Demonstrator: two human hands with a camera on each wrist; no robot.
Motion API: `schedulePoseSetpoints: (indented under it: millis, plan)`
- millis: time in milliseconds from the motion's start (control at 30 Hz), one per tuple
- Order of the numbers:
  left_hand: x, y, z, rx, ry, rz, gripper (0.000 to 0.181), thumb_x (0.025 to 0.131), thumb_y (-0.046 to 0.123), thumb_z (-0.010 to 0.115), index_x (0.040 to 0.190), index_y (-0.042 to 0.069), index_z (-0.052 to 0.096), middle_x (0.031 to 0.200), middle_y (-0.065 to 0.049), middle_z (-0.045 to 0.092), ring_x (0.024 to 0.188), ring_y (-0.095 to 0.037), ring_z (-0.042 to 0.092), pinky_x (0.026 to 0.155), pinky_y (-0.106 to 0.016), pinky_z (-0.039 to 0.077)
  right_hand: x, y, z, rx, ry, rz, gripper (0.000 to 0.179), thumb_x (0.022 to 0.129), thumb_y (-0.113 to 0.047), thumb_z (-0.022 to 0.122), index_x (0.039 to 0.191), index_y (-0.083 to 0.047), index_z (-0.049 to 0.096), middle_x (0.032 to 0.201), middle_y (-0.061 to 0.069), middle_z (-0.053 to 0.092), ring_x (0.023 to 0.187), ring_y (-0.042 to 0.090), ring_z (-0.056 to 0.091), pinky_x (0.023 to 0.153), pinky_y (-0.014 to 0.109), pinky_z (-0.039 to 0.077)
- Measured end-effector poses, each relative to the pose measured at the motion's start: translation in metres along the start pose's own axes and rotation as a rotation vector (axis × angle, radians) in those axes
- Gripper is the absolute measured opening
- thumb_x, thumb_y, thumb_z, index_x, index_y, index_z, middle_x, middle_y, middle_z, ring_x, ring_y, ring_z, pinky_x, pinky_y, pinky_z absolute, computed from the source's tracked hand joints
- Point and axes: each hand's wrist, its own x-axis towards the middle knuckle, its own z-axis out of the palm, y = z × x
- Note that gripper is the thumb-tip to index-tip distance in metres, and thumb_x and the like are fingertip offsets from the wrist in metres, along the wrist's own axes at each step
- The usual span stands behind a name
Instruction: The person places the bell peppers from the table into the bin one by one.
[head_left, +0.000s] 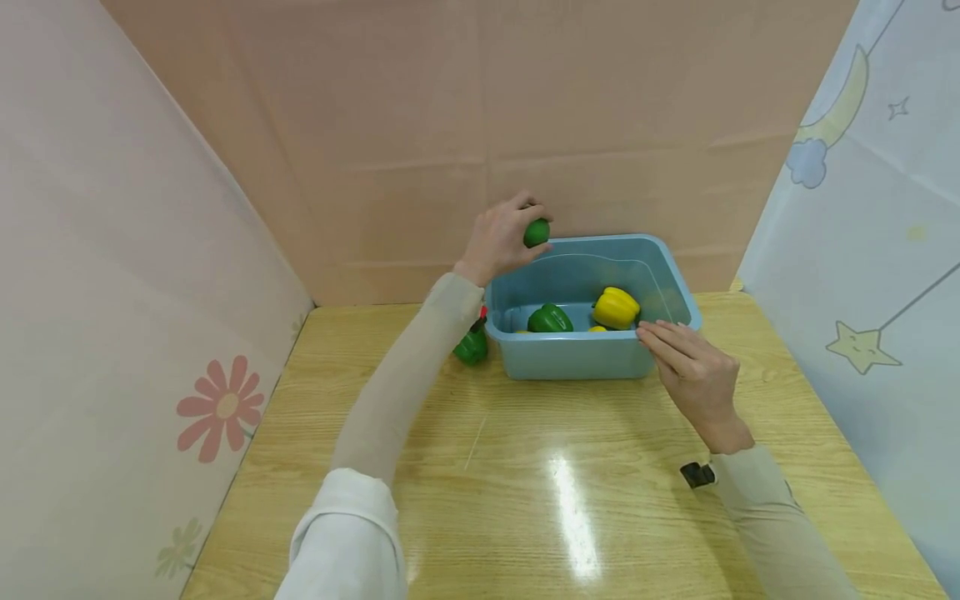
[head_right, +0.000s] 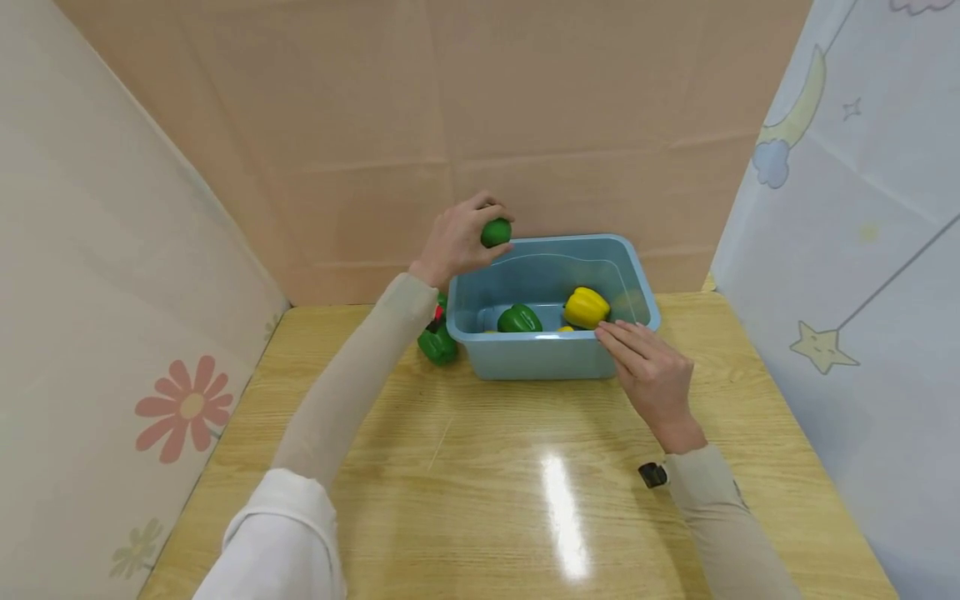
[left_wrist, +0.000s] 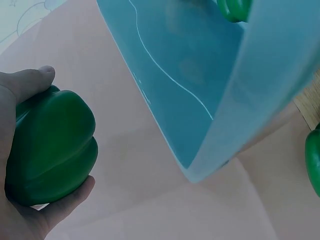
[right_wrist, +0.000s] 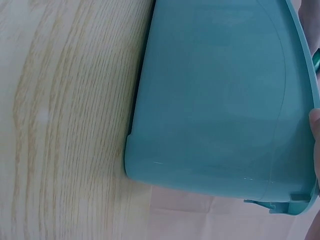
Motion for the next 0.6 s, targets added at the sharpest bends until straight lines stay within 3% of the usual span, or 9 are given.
schedulePoseSetpoints:
  millis: [133, 367, 600]
  plan:
    - [0.002, 0.003, 0.001, 0.013, -0.023, 0.003, 0.040, 0.095, 0.042, 0.081, 0.130, 0.023, 0.074, 0.138, -0.001, 0.062, 0.111, -0.025, 0.067, 0.087, -0.039, 0.061, 0.000, -0.001, 0.001, -0.016, 0.003, 0.006, 0.022, 0.092, -0.004, 0.081, 0.113, -0.010, 0.085, 0.110, 0.008, 0.083, 0.091, 0.037, 0.080, 0.105, 0.037, 0.057]
    - [0.007, 0.006, 0.005, 0.006, -0.014, 0.022, 0.039, 0.095, 0.041, 0.081, 0.129, 0.024, 0.074, 0.137, -0.001, 0.062, 0.110, -0.023, 0.067, 0.086, -0.038, 0.060, -0.001, 0.000, 0.004, -0.003, 0.017, 0.008, 0.026, 0.087, 0.001, 0.083, 0.111, -0.009, 0.085, 0.110, 0.008, 0.083, 0.090, 0.038, 0.080, 0.111, 0.026, 0.050]
    - [0.012, 0.011, 0.011, -0.010, -0.025, 0.027, 0.038, 0.096, 0.041, 0.080, 0.130, 0.024, 0.074, 0.139, 0.000, 0.062, 0.108, -0.023, 0.066, 0.085, -0.035, 0.059, -0.001, 0.002, 0.005, -0.005, 0.004, 0.003, 0.021, 0.097, -0.006, 0.077, 0.115, -0.011, 0.085, 0.111, 0.007, 0.083, 0.090, 0.037, 0.080, 0.113, 0.025, 0.049]
